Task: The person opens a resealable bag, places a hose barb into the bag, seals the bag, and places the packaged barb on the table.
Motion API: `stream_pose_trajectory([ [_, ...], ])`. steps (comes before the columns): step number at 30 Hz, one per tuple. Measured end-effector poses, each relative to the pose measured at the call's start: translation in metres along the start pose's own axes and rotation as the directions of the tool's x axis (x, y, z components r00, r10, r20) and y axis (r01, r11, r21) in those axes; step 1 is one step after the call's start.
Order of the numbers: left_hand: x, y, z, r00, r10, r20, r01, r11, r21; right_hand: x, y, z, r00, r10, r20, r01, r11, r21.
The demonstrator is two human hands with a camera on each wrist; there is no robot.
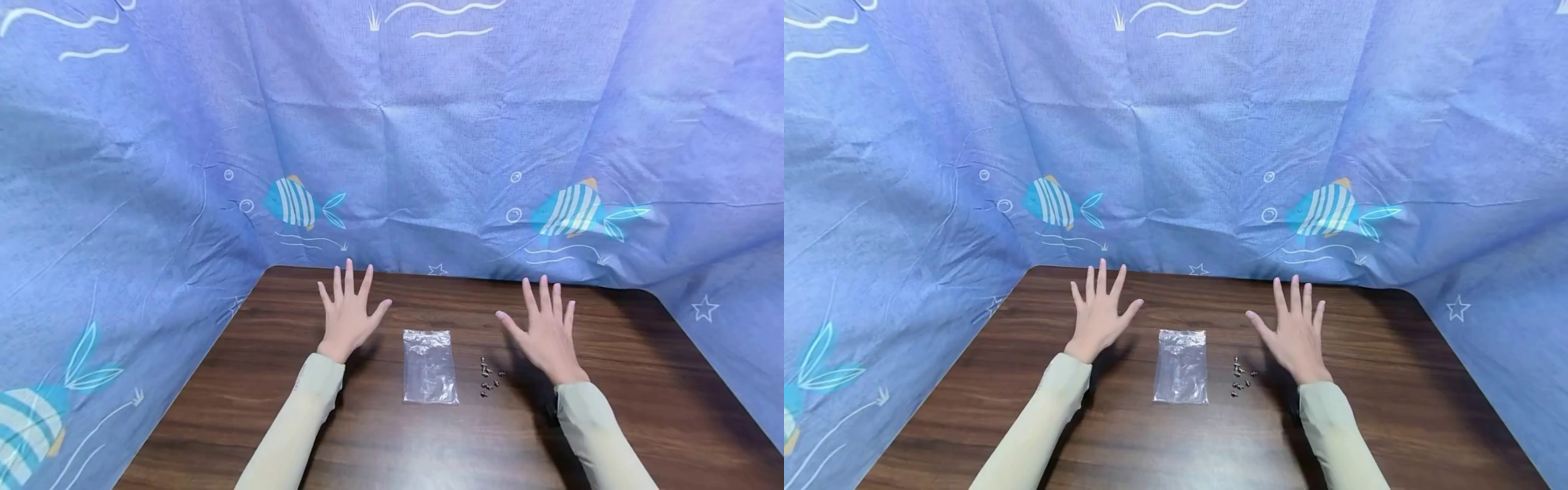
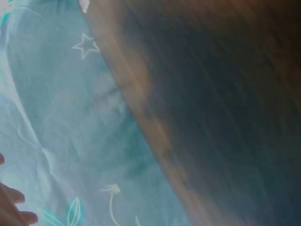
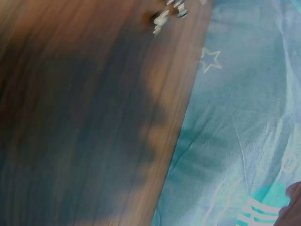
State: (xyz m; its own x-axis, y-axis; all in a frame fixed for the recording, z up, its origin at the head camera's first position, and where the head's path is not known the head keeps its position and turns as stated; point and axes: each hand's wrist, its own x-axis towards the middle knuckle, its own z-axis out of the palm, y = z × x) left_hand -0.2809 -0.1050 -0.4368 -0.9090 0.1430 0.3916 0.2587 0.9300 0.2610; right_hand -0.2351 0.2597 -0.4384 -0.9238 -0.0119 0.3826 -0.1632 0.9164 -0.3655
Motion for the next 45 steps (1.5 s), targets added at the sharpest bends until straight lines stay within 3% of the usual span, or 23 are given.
stream_pose_trajectory([
  [3,0.002,0.001,-0.004,1.0,0.011,0.016,-0.009,0.992,-0.129,0.005,-0.001,0.0,0.998,-0.059,0.012,0.058,0.994,0.094],
  [8,0.001,0.002,-0.007,0.986,0.084,0.146,-0.039,0.957,-0.288,0.012,-0.005,0.002,0.976,-0.175,0.127,0.141,0.961,0.238],
  [12,-0.003,0.004,-0.005,0.948,0.182,0.26,-0.085,0.935,-0.344,0.014,-0.009,0.004,0.937,-0.25,0.244,0.176,0.942,0.287],
  [15,-0.009,0.006,-0.003,0.913,0.265,0.31,-0.144,0.921,-0.362,0.014,-0.012,0.007,0.901,-0.304,0.31,0.209,0.929,0.305],
  [19,-0.02,0.013,-0.001,0.84,0.396,0.372,-0.253,0.891,-0.376,0.016,-0.017,0.011,0.852,-0.383,0.355,0.273,0.906,0.322],
  [23,-0.032,0.024,0.0,0.737,0.51,0.445,-0.352,0.85,-0.391,0.018,-0.021,0.018,0.797,-0.451,0.402,0.351,0.887,0.3],
  [27,-0.044,0.038,0.002,0.642,0.578,0.503,-0.424,0.815,-0.395,0.019,-0.027,0.024,0.743,-0.463,0.483,0.362,0.885,0.291],
  [29,-0.049,0.044,0.002,0.606,0.592,0.532,-0.443,0.806,-0.392,0.019,-0.031,0.026,0.719,-0.461,0.52,0.358,0.887,0.291],
  [32,-0.055,0.051,0.002,0.565,0.593,0.573,-0.467,0.803,-0.371,0.018,-0.038,0.029,0.696,-0.446,0.562,0.351,0.895,0.276],
  [37,-0.062,0.056,0.004,0.534,0.581,0.614,-0.518,0.799,-0.306,0.017,-0.045,0.036,0.677,-0.437,0.593,0.355,0.899,0.257],
  [45,-0.066,0.059,0.006,0.521,0.575,0.631,-0.514,0.801,-0.306,0.018,-0.053,0.037,0.674,-0.413,0.612,0.336,0.91,0.244],
])
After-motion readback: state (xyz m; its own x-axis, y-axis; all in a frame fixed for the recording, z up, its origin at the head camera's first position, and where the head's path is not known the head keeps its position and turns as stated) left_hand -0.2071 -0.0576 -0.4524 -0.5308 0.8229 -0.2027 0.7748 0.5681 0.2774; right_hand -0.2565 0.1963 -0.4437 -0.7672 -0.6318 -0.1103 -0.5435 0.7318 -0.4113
